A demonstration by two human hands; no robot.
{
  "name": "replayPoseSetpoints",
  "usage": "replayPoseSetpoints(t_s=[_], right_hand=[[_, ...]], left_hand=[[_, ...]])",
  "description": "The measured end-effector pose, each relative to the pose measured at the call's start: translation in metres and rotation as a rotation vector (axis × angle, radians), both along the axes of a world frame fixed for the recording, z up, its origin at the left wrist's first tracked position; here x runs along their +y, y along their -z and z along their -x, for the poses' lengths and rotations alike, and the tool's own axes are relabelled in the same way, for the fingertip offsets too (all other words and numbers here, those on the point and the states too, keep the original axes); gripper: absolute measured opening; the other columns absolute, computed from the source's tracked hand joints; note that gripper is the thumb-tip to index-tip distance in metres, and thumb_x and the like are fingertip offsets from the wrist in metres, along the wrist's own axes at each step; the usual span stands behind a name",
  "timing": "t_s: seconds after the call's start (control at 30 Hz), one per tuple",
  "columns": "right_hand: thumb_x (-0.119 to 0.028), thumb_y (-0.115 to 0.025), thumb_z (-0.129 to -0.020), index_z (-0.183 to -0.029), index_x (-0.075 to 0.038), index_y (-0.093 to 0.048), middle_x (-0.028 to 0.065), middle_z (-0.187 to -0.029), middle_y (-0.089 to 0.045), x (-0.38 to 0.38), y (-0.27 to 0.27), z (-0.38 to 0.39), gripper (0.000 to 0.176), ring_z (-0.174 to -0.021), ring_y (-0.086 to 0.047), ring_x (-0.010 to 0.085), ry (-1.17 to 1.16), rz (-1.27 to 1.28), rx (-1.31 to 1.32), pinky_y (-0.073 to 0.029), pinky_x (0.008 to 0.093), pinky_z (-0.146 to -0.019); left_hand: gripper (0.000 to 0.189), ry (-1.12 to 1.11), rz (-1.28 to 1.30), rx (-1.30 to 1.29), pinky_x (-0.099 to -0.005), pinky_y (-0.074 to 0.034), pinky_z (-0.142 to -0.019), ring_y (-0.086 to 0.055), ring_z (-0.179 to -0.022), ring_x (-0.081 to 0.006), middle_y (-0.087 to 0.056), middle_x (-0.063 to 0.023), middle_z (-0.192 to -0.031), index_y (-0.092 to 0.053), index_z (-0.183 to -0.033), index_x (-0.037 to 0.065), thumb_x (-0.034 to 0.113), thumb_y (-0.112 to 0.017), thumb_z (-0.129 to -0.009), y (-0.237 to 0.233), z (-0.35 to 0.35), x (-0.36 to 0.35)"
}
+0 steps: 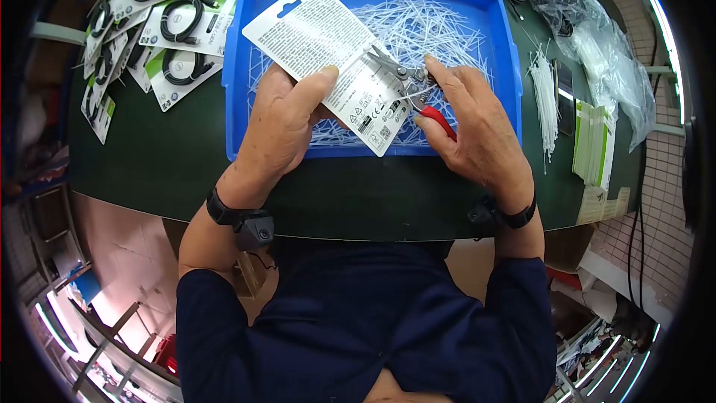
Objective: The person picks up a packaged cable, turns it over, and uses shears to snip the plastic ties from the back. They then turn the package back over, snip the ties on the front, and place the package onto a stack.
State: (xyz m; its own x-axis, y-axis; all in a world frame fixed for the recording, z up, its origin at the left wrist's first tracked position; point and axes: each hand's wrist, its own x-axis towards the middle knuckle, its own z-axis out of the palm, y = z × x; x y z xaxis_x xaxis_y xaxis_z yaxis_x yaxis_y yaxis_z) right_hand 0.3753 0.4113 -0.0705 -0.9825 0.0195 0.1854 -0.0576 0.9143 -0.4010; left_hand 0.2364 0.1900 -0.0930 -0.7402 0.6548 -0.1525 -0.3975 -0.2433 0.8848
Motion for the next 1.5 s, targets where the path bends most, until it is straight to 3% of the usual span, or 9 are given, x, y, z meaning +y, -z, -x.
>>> replayPoseSetpoints(t_s=[0.5,0.73,1.0,1.5], right_hand=[[-0.014,-0.084,-0.084,-0.147,-0.001,-0.057,0.0206,-0.119,-0.065,-0.005,0.018,-0.005,0.07,-0.108,-0.066,0.0352,0.016,0.086,0.06,-0.054,0.0425,-0.093],[-0.014,-0.083,-0.085,-0.149,-0.001,-0.056,0.0179,-0.112,-0.065,-0.004,0.019,-0.005,0.071,-0.099,-0.065,0.0328,0.0,0.113,0.049,-0.054,0.0416,-0.086],[-0.015,-0.08,-0.088,-0.145,0.0,-0.058,0.0179,-0.101,-0.063,-0.009,0.022,-0.003,0.063,-0.087,-0.063,0.0317,0.004,0.197,-0.053,-0.051,0.041,-0.078],[-0.013,-0.076,-0.091,-0.142,0.0,-0.059,0.0194,-0.1,-0.061,-0.001,0.028,0.005,0.055,-0.089,-0.061,0.0366,-0.047,0.235,-0.128,-0.051,0.0433,-0.081]], left_hand=[[0.041,0.034,0.028,0.0,-0.0319,-0.063,-0.081,-0.074,-0.097,-0.0203,-0.072,-0.018,-0.114,-0.057,-0.133,-0.01,0.015,-0.061,-0.101,0.003,-0.009,0.005],[0.038,0.058,0.037,0.132,-0.0296,-0.061,-0.074,-0.073,-0.092,-0.0177,-0.072,-0.0171,-0.114,-0.057,-0.131,-0.008,0.015,-0.061,-0.102,0.012,-0.009,0.004],[0.039,0.066,0.01,-0.032,-0.0305,-0.059,-0.075,-0.072,-0.09,-0.0181,-0.071,-0.0161,-0.116,-0.055,-0.132,-0.008,0.019,-0.06,-0.104,0.013,-0.01,0.007],[0.04,0.089,0.041,-0.103,-0.0301,-0.058,-0.076,-0.071,-0.094,-0.0189,-0.07,-0.0144,-0.116,-0.055,-0.131,-0.007,0.024,-0.061,-0.106,0.016,-0.001,0.003]])
